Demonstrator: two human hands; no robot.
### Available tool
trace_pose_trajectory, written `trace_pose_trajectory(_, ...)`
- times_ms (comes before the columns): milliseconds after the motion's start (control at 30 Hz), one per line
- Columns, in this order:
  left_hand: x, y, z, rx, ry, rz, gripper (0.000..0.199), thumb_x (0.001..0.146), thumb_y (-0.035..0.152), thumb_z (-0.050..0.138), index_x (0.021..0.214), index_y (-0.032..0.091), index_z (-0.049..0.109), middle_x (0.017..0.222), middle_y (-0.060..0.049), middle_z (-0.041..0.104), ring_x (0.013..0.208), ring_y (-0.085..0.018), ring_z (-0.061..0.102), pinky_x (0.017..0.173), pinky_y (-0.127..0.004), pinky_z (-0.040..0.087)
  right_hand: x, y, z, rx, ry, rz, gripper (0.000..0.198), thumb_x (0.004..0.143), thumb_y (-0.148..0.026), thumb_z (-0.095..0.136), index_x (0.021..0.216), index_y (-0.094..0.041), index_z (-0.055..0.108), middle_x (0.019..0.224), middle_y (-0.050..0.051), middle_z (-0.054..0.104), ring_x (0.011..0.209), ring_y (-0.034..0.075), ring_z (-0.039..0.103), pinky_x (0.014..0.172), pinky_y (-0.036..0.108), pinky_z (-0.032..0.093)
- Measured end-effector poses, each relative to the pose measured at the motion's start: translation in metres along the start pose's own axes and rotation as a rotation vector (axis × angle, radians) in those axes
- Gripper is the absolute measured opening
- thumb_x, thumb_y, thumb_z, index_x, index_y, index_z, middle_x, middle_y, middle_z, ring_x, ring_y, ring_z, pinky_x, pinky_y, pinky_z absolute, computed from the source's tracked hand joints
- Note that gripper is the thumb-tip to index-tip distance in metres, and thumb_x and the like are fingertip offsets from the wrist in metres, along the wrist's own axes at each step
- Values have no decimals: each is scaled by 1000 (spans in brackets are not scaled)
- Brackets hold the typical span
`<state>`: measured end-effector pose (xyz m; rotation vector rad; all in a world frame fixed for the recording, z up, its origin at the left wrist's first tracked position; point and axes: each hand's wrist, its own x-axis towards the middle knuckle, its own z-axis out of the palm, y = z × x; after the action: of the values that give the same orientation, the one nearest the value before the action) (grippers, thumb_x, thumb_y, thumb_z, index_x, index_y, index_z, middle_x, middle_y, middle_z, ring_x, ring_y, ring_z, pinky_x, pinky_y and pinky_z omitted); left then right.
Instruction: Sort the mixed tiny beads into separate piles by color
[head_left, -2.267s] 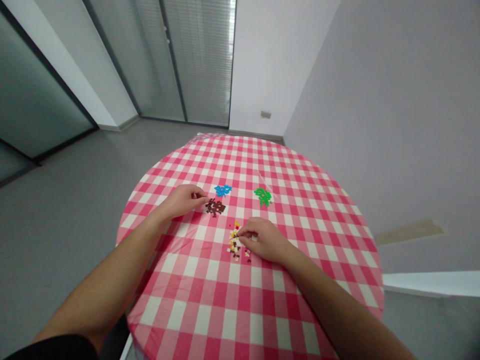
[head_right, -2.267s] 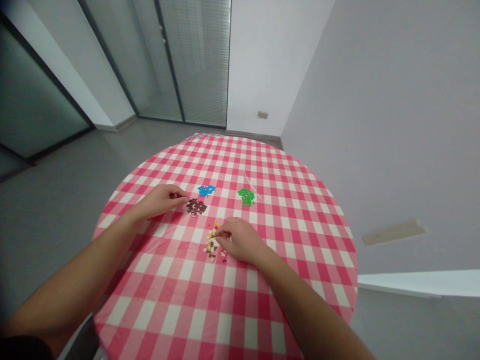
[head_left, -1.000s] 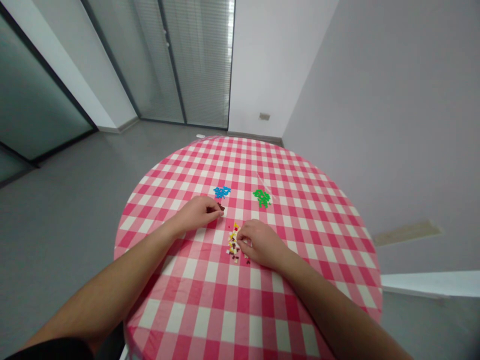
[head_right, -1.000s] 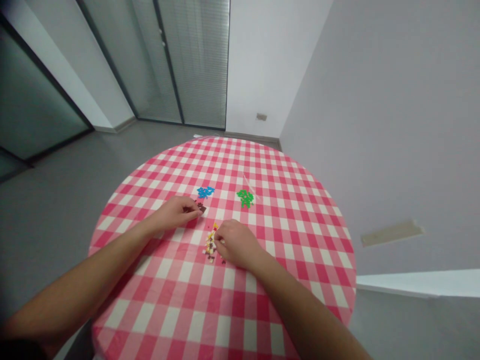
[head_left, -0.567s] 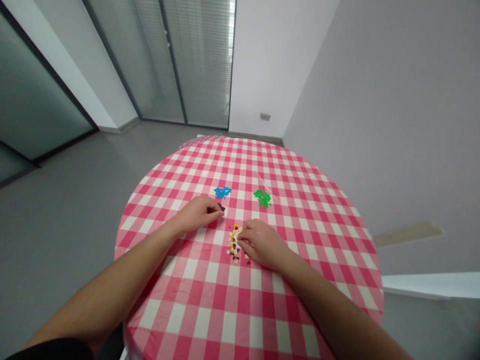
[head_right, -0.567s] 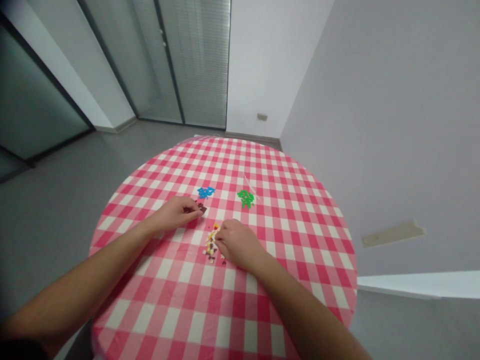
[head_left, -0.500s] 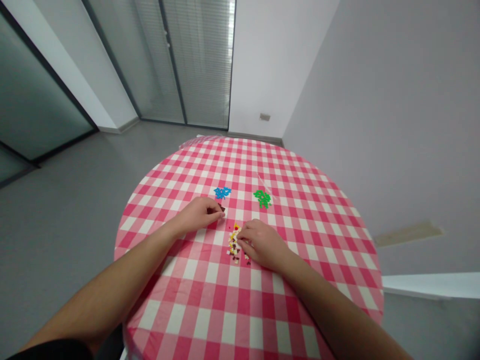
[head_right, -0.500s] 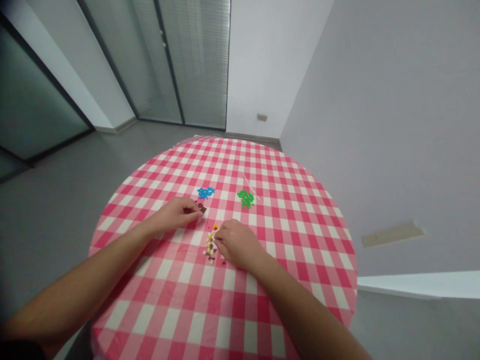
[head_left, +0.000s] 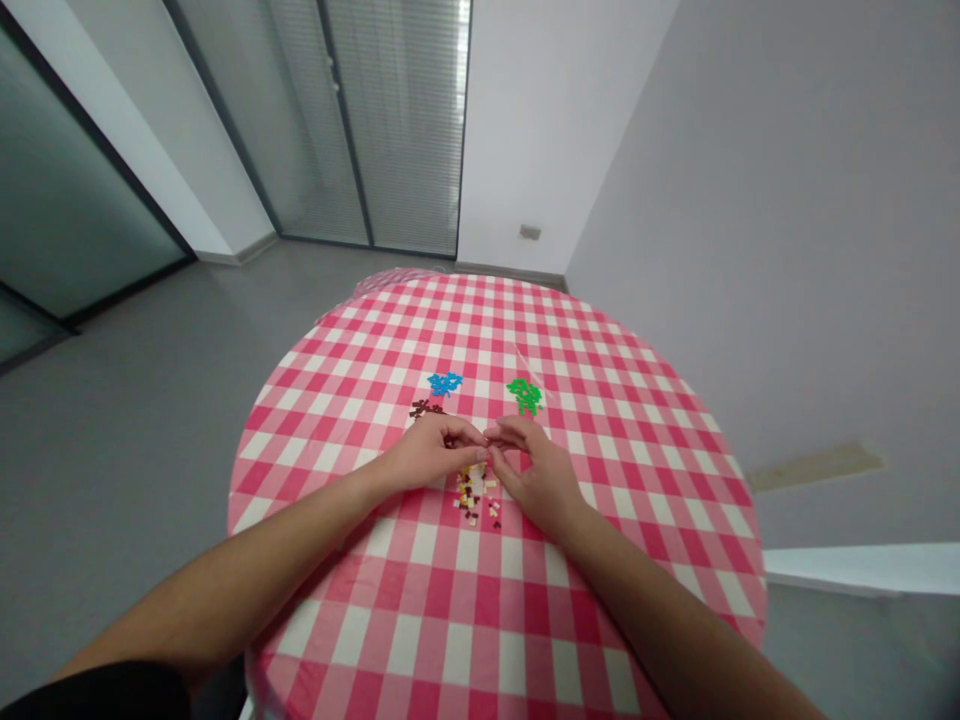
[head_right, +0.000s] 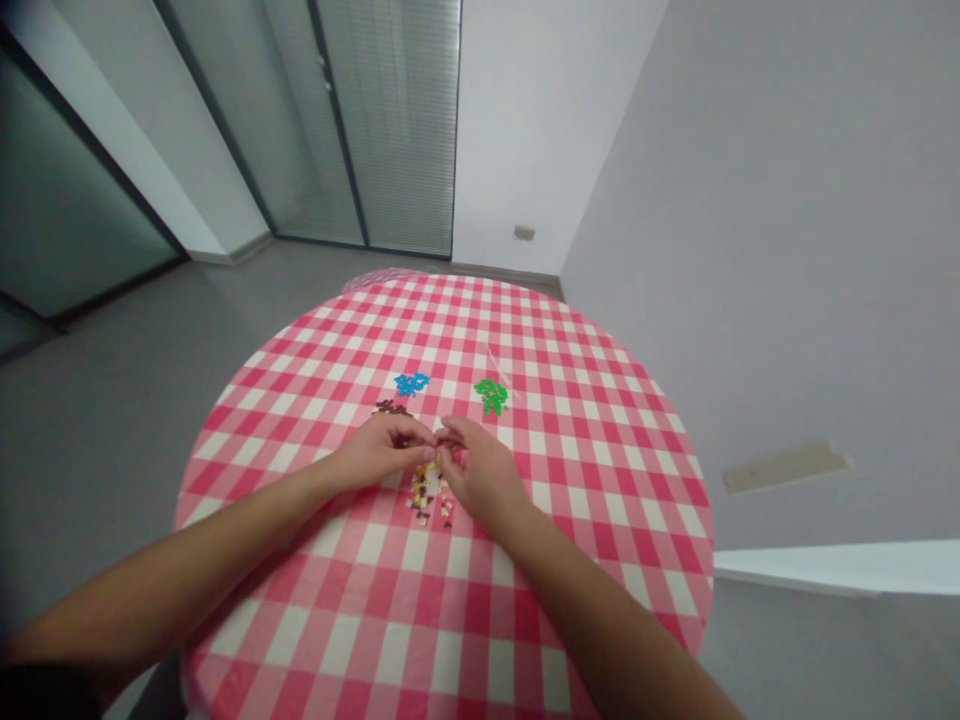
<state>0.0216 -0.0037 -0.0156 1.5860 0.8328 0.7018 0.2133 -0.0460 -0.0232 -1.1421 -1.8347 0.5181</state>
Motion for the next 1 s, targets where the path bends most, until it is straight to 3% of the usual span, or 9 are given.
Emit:
trace_pose_trajectory(200,0,5,1,67,68,22,21,83,31,65,86,14,77,79,-8,75,70,-18,67,68,-29,50,-1,2,0,-155,-31,-96,37,93,-21,57,130,-22,54,109,10,75,98,25,73,85,43,60)
trace_pose_trajectory(433,0,5,1,-19,67,5,21,83,30,65,87,13,77,84,-9,76,76,-20,69,73,-32,53,-1,-1,-2,-203,-24,-110,46,95,-21,53,140,-25,45,110,7,75,101,24,72,87,41,59)
trace_pose_trajectory(867,0,4,0,-74,16,18,22,85,32,65,86,12,74,82,-9,74,75,-18,67,73,-31,52,2,-3,-3,-210,77,-212,45,93,-20,58,137,-26,47,96,5,76,88,22,73,78,38,59)
trace_pose_trajectory(1000,-2,6,-2,17,59,66,21,86,31,64,89,14,75,85,-8,74,75,-18,66,71,-30,50,1,0,-1,-180,77,-168,45,93,-23,60,137,-26,47,97,6,76,89,22,73,80,38,59)
